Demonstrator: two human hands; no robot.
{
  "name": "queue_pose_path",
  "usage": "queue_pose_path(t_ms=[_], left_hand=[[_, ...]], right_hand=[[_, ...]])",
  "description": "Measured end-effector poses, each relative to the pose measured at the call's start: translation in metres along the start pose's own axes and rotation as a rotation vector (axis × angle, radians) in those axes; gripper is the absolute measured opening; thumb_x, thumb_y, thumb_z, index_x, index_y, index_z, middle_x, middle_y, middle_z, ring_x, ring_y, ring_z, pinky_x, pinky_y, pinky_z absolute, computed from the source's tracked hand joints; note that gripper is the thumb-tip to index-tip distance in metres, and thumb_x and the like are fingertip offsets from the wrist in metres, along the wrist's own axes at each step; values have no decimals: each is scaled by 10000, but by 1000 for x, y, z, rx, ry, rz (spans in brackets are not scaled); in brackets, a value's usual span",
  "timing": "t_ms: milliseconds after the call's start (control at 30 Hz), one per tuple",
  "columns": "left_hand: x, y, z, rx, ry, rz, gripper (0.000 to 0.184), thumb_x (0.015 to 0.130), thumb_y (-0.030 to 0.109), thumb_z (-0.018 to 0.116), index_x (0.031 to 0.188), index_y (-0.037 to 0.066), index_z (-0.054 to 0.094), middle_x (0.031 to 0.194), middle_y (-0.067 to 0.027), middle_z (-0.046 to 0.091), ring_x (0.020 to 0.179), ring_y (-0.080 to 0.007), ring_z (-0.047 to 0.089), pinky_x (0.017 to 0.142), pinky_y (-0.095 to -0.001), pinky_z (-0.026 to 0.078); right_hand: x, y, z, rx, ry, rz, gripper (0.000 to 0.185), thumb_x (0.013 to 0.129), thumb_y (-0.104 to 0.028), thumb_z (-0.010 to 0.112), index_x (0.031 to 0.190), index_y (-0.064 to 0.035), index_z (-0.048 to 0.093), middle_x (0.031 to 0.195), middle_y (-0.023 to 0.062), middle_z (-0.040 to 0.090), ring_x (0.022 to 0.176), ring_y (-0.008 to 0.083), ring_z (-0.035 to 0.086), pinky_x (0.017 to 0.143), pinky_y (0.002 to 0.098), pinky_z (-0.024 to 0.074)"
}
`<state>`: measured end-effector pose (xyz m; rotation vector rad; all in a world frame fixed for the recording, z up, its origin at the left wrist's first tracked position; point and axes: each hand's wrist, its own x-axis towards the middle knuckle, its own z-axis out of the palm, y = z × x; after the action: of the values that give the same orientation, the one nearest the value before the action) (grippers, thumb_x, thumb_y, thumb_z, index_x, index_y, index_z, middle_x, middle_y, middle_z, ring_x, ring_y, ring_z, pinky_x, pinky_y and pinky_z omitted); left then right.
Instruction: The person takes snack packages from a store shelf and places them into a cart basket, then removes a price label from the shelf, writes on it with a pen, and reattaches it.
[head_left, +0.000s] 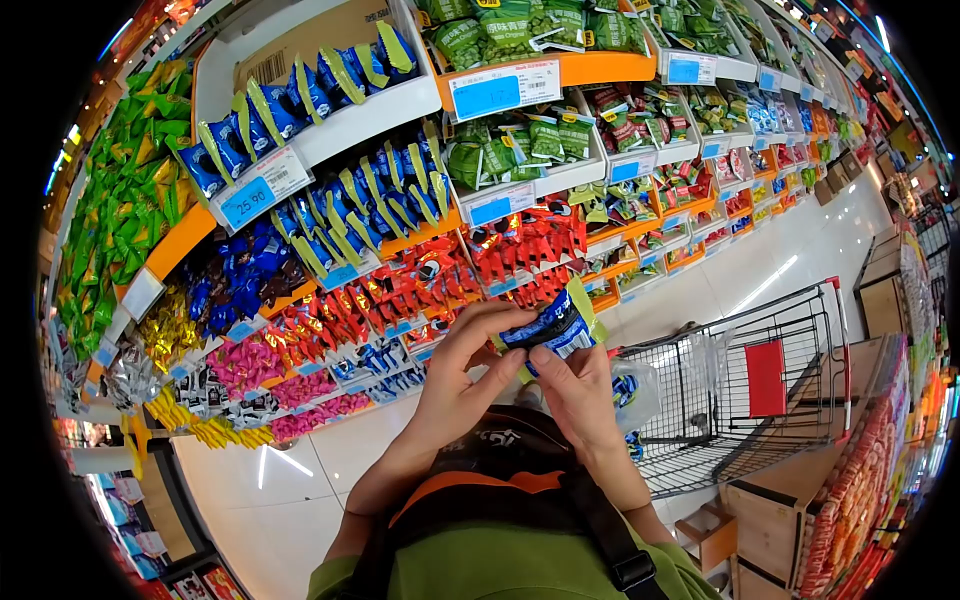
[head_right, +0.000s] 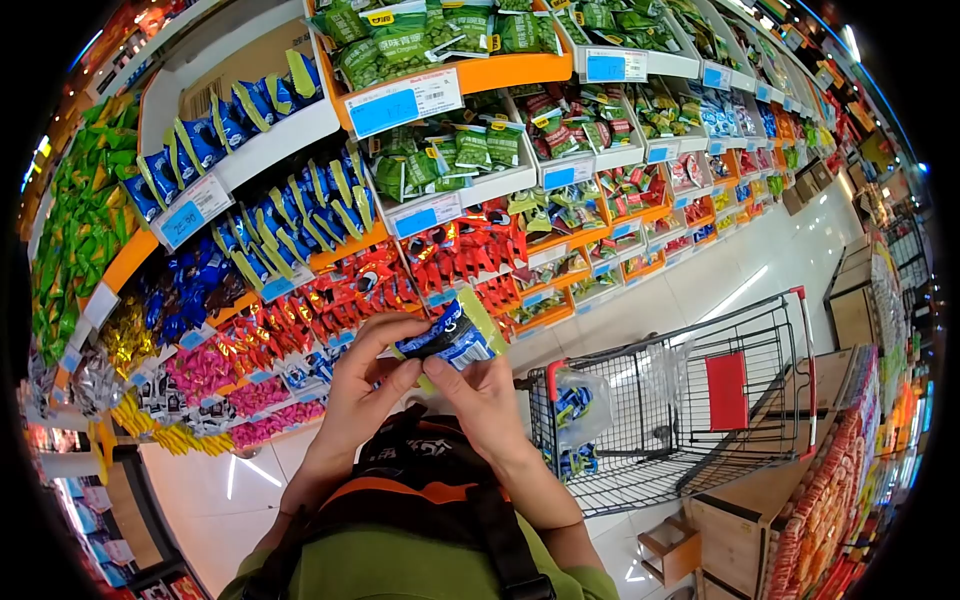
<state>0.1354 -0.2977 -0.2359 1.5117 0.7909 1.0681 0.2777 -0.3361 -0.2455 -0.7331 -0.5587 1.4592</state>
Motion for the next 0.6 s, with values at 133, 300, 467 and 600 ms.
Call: queue_pose_path(t_ms=[133,300,467,600], left_hand=[[-1,-13,6,19,-57,-10,334,873,45,606,1206,60,584,1216,-84,505,1026,-148,558,709,-247,494],[16,23,-25,264,-9,115,372,834,-8,627,1197,69,596,1222,-90,541,1088,-195,547,786,-282,519],[41,84,-99,951,385,592,329,726,9,691,1045,80,657,1145,-93,606,1076,-281,558,917,-386,433],[61,132,-151,1361,570,716,416,684,124,755,1081,83,636,1247,-91,550,1149,-320,508,992,-417,371]], right_hand=[[-5,4,-11,-69,142,-62,397,837,18,632,1203,-22,483,1093,47,579,973,127,562,872,277,450],[-22,21,-140,-268,621,-91,413,847,-48,607,1223,-7,442,1106,89,573,946,186,588,827,303,490],[-140,130,-445,-871,1259,-158,529,797,-77,650,1264,-1,412,1068,143,570,848,243,598,776,325,507],[-186,142,-452,-1292,1291,222,511,815,-90,632,1267,11,416,1094,172,560,888,275,583,805,350,491]])
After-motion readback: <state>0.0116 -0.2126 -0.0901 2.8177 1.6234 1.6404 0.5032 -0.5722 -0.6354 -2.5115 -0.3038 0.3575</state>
